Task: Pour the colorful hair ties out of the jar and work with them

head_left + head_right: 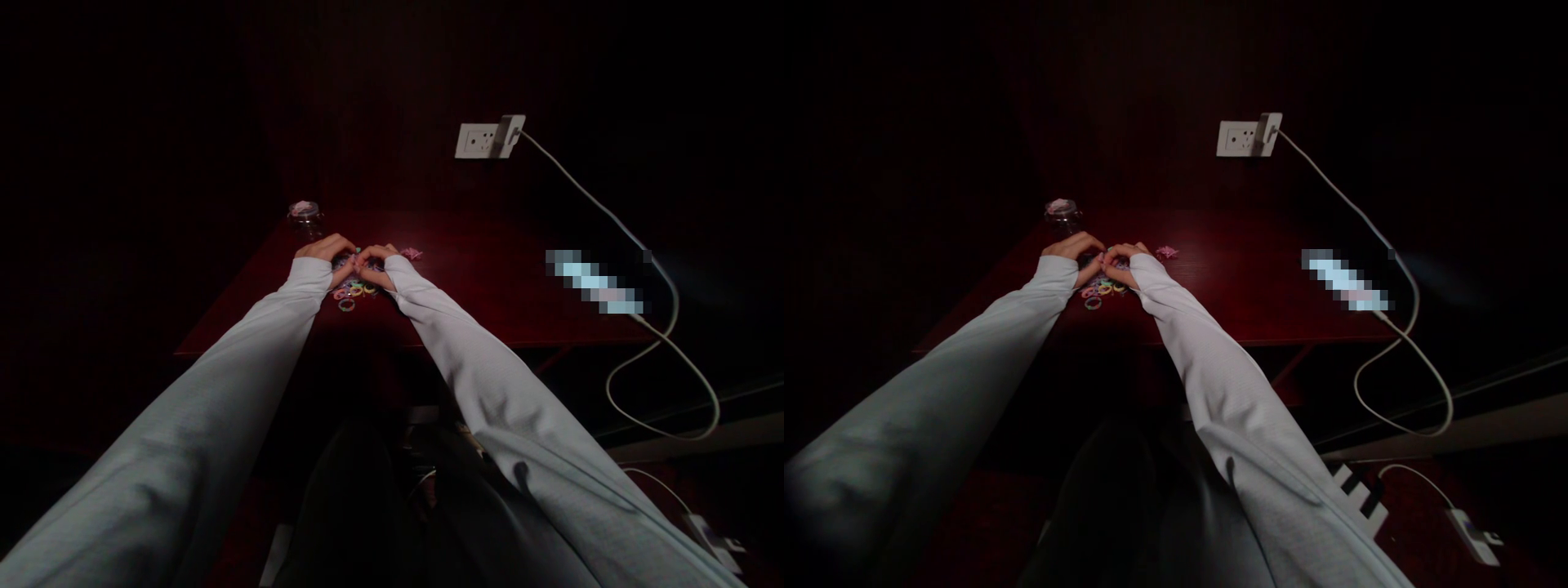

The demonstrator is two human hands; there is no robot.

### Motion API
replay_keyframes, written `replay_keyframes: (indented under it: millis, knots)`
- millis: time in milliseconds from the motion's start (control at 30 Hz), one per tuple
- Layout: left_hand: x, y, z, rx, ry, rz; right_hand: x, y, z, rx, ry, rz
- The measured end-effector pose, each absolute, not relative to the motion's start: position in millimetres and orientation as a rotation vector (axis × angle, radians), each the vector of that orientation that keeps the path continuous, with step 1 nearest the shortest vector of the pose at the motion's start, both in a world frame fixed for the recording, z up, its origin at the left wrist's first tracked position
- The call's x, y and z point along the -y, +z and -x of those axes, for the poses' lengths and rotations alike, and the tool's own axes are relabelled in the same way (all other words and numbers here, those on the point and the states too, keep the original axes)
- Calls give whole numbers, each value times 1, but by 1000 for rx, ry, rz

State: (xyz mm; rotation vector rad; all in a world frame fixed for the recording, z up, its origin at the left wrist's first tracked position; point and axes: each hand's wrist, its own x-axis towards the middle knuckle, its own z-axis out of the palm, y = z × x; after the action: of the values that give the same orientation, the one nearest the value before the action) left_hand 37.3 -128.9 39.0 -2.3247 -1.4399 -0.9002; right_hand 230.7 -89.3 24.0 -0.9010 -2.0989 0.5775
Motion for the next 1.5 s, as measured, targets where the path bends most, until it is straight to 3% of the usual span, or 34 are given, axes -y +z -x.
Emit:
replay_keyframes:
  millis: [1000, 1500]
  knots:
    - [118, 41, -38, 1895, -827, 1950, 88, 23, -237, 2041, 554, 827]
    - [124, 43, -45, 1666, -581, 2061, 79, 25, -235, 1886, 589, 882]
